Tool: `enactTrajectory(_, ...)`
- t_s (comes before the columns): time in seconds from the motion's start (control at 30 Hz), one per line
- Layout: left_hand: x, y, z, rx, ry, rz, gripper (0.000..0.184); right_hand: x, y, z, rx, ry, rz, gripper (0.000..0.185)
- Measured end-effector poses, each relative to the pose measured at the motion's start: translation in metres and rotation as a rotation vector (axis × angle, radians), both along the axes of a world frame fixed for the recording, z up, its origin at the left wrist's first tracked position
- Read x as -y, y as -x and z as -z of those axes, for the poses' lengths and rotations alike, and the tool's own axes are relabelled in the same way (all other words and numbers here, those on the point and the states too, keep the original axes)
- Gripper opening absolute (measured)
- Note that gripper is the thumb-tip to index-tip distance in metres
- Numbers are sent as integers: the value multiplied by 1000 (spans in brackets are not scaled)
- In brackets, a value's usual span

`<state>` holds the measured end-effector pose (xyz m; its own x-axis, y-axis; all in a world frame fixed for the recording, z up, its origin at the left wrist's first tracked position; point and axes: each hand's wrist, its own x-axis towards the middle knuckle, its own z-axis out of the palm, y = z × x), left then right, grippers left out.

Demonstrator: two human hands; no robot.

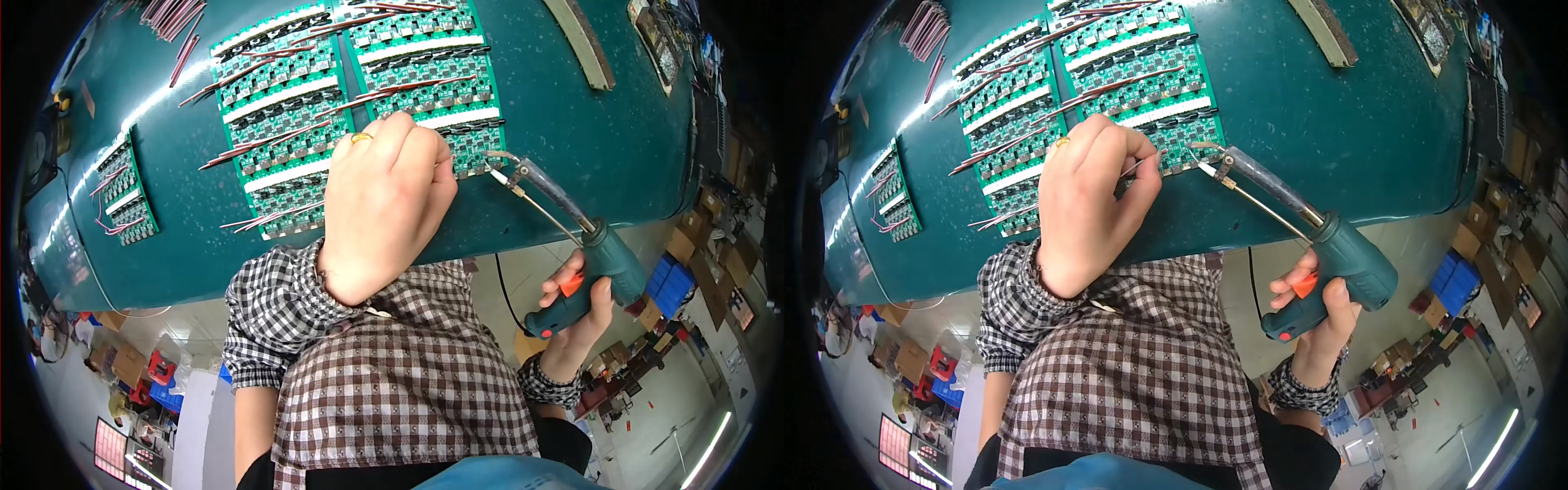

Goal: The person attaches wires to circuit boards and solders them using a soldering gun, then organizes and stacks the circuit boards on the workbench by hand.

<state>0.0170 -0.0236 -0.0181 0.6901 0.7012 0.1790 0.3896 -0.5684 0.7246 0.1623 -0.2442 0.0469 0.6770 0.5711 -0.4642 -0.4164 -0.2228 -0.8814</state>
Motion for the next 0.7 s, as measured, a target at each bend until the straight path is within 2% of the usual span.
enactTrajectory(0.3, 1, -2, -1, 3, 5, -11, 15, -1, 5, -4, 29, 38, -16, 50)
enactTrajectory(0.4, 1, -2, -1, -7, 11, -14, 15, -5, 10, -4, 67, 90, -17, 56)
enactTrajectory(0.6, 1, -3, -2, -21, 15, -22, 15, -7, 11, -4, 81, 94, -20, 55)
enactTrajectory(0.7, 2, -3, -1, -20, 10, -28, 15, -5, 10, -5, 51, 65, -15, 48)
